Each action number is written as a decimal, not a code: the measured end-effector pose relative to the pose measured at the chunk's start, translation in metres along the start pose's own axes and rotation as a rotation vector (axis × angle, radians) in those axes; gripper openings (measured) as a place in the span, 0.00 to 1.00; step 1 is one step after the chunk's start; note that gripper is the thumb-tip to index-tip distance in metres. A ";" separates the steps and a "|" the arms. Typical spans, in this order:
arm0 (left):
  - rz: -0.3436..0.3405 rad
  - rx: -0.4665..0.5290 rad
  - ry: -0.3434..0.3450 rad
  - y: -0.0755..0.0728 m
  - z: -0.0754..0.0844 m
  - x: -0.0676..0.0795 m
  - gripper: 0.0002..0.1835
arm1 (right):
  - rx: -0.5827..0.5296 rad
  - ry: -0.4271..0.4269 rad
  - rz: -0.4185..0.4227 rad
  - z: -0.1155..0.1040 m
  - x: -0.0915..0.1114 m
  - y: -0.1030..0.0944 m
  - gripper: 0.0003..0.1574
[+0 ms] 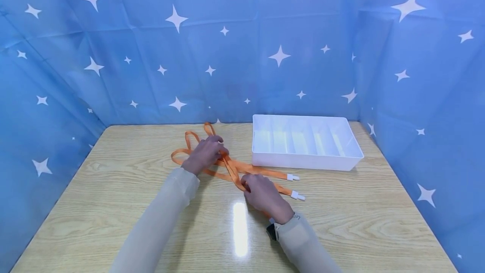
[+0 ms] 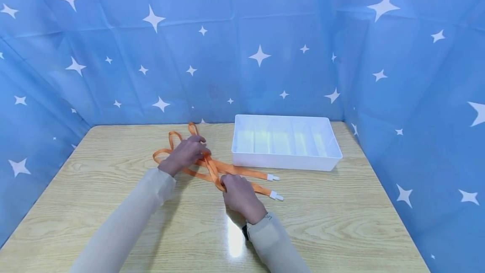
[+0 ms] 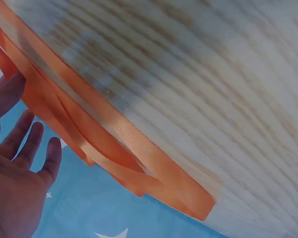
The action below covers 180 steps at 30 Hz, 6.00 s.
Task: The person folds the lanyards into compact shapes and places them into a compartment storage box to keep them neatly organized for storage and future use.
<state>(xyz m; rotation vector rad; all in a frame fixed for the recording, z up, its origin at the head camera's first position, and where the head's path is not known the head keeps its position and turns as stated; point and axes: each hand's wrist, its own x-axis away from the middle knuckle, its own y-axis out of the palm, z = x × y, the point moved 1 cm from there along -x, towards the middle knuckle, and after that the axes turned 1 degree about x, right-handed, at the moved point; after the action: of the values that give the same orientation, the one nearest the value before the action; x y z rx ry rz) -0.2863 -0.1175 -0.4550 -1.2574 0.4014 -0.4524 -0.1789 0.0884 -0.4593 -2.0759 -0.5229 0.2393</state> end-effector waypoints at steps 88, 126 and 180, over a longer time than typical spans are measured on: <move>0.582 0.186 0.353 -0.056 0.044 0.001 0.05 | -1.256 0.025 -0.154 -0.010 -0.035 -0.048 0.20; 0.668 0.556 0.209 -0.066 0.065 0.006 0.10 | -1.146 -0.165 0.077 -0.033 -0.016 -0.110 0.15; 0.469 1.183 0.149 -0.053 0.102 0.021 0.15 | -1.158 -0.255 0.244 -0.042 -0.014 -0.131 0.16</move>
<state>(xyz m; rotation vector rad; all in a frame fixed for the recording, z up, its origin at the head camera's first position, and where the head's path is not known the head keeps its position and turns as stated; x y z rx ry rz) -0.2210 -0.0588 -0.3784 0.0276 0.4316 -0.2864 -0.2115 0.1103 -0.3263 -3.2741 -0.6369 0.4057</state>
